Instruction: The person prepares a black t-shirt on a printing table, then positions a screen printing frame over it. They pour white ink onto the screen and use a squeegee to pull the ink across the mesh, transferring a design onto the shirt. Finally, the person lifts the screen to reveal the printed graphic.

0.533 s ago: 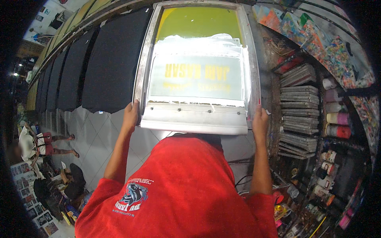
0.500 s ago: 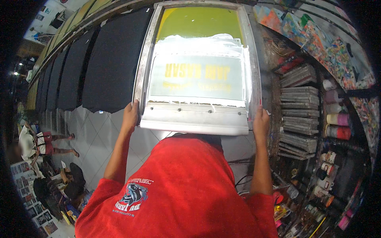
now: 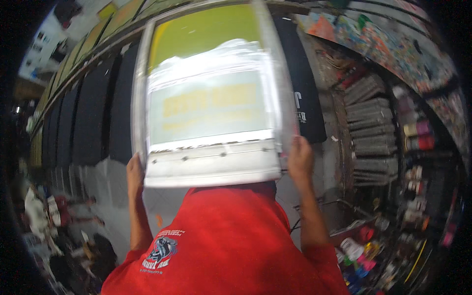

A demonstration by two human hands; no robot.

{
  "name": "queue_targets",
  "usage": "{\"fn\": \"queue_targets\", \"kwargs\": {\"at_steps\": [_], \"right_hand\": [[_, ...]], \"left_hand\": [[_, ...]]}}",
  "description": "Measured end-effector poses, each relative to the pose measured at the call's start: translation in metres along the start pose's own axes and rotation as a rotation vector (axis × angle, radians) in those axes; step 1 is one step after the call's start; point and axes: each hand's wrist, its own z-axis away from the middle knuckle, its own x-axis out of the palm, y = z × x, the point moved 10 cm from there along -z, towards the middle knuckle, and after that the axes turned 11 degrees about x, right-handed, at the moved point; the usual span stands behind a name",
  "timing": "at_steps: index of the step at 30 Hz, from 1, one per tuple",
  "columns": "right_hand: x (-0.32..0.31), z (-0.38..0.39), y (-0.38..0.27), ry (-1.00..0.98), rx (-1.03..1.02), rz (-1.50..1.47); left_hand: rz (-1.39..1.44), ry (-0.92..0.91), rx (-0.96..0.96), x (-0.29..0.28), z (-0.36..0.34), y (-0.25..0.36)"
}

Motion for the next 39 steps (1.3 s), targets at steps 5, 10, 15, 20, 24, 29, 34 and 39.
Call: {"fn": "queue_targets", "kwargs": {"at_steps": [5,10,15,20,24,29,34,39], "right_hand": [[0.104,0.027,-0.007,-0.136,0.109,-0.019],[0.139,0.032,-0.002,-0.167,0.072,-0.086],[0.160,0.042,0.002,-0.081,0.050,-0.047],[0.153,0.049,0.000,-0.072,0.086,-0.068],[0.147,0.053,0.000,-0.012,0.045,-0.041],[0.151,0.059,-0.004,-0.066,0.106,-0.073],[0.144,0.062,-0.009,-0.019,0.053,0.003],[0.149,0.062,-0.007,-0.047,0.067,-0.029]], "left_hand": [[-0.069,-0.022,0.036,-0.063,-0.035,-0.052],[-0.014,0.018,0.025,-0.067,-0.037,-0.078],[0.007,-0.010,0.006,-0.067,-0.051,-0.105],[-0.009,-0.103,0.016,-0.057,-0.062,-0.114],[-0.151,-0.115,0.033,-0.057,-0.066,-0.102],[-0.166,-0.053,0.096,-0.070,-0.071,-0.114],[-0.209,-0.109,0.017,-0.065,-0.069,-0.079],[-0.219,-0.097,0.043,-0.070,-0.068,-0.100]]}}
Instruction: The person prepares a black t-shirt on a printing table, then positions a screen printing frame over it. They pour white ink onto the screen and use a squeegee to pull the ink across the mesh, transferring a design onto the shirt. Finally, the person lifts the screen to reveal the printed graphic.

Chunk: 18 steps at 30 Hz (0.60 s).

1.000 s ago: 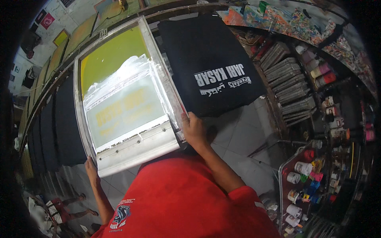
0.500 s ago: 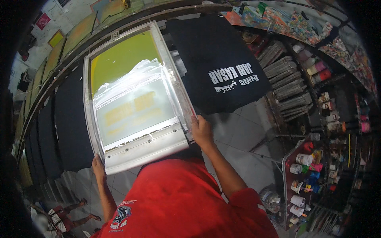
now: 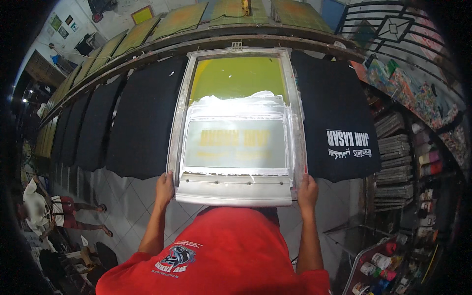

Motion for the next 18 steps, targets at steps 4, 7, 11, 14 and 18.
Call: {"fn": "queue_targets", "kwargs": {"at_steps": [4,7,11,14,18], "right_hand": [[0.004,-0.001,-0.004,0.000,-0.016,0.017],[0.008,-0.003,-0.001,0.010,-0.007,0.020],[0.008,-0.012,0.009,0.010,0.056,0.080],[0.005,-0.011,0.010,0.004,0.056,0.073],[0.005,-0.010,0.008,0.071,-0.056,-0.074]], "left_hand": [[-0.006,-0.014,0.001,0.000,0.001,-0.002],[-0.022,-0.026,0.004,-0.003,-0.002,0.008],[0.013,-0.018,0.003,-0.001,-0.001,0.008],[-0.005,-0.014,0.015,0.000,-0.003,0.009],[0.021,-0.011,-0.023,0.009,-0.007,-0.012]]}}
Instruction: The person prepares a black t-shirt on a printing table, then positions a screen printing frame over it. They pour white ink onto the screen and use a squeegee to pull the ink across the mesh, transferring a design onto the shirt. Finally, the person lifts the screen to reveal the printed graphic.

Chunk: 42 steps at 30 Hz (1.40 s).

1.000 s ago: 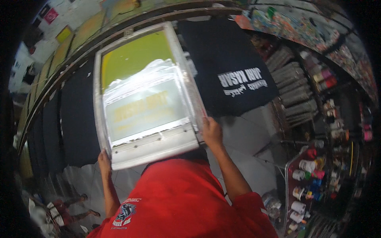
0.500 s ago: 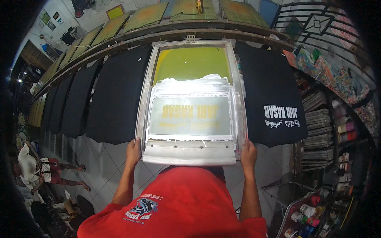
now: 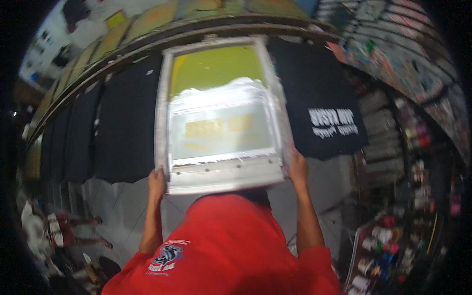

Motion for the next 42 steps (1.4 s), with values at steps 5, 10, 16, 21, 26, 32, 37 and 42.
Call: {"fn": "queue_targets", "kwargs": {"at_steps": [5,10,16,21,26,32,37,42], "right_hand": [[0.013,-0.008,0.020,-0.013,0.100,0.184],[0.021,-0.011,0.037,-0.097,0.178,0.012],[0.040,0.001,0.161,-0.267,0.526,-0.477],[0.011,0.050,0.253,-0.519,0.763,-0.181],[-0.031,0.038,0.352,-0.664,0.546,0.323],[-0.106,-0.024,0.387,-0.694,0.427,0.348],[-0.138,-0.056,0.417,-0.872,0.331,0.597],[-0.155,-0.062,0.418,-0.855,0.343,0.422]], "left_hand": [[0.033,-0.009,0.012,0.006,0.003,0.011],[0.153,0.006,-0.042,0.011,-0.004,-0.013],[-0.102,0.225,0.307,-0.021,0.010,0.064],[0.638,0.011,0.641,0.008,0.069,0.282],[1.379,-1.001,0.987,0.128,0.182,0.514],[2.150,-0.967,0.620,0.215,0.283,0.646],[2.143,-1.013,0.784,0.250,0.279,0.672],[1.459,-1.100,0.878,0.279,0.231,0.604]]}}
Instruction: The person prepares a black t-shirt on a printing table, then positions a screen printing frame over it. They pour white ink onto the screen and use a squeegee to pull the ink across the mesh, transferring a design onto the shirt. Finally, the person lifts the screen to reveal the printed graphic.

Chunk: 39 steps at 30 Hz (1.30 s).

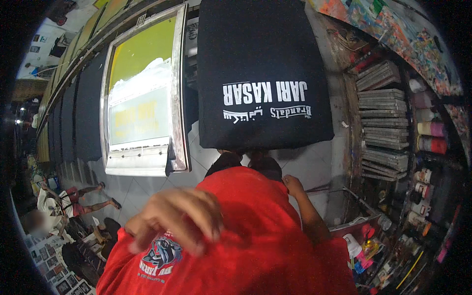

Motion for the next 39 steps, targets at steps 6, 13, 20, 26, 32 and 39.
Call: {"fn": "queue_targets", "kwargs": {"at_steps": [6,13,20,26,32,39], "right_hand": [[-0.022,0.023,-0.005,-0.184,-0.090,0.041],[-0.019,0.039,-0.008,-0.356,-0.282,0.259],[-0.073,0.116,-0.114,-0.239,-0.680,0.480],[-0.066,0.107,-0.127,-0.287,-0.691,0.588],[-0.059,0.100,-0.120,-0.290,-0.603,0.588],[-0.059,0.109,-0.124,-0.237,-0.730,0.574]], "left_hand": [[-1.152,0.509,-1.179,-0.106,0.319,-0.030],[-0.810,0.712,-1.378,-0.016,0.374,-0.067],[-0.857,0.774,-1.274,-0.027,0.387,-0.094],[-0.888,0.746,-1.247,-0.036,0.387,-0.096],[-0.903,0.759,-1.241,-0.036,0.391,-0.093],[-0.903,0.761,-1.235,-0.038,0.393,-0.093]]}}
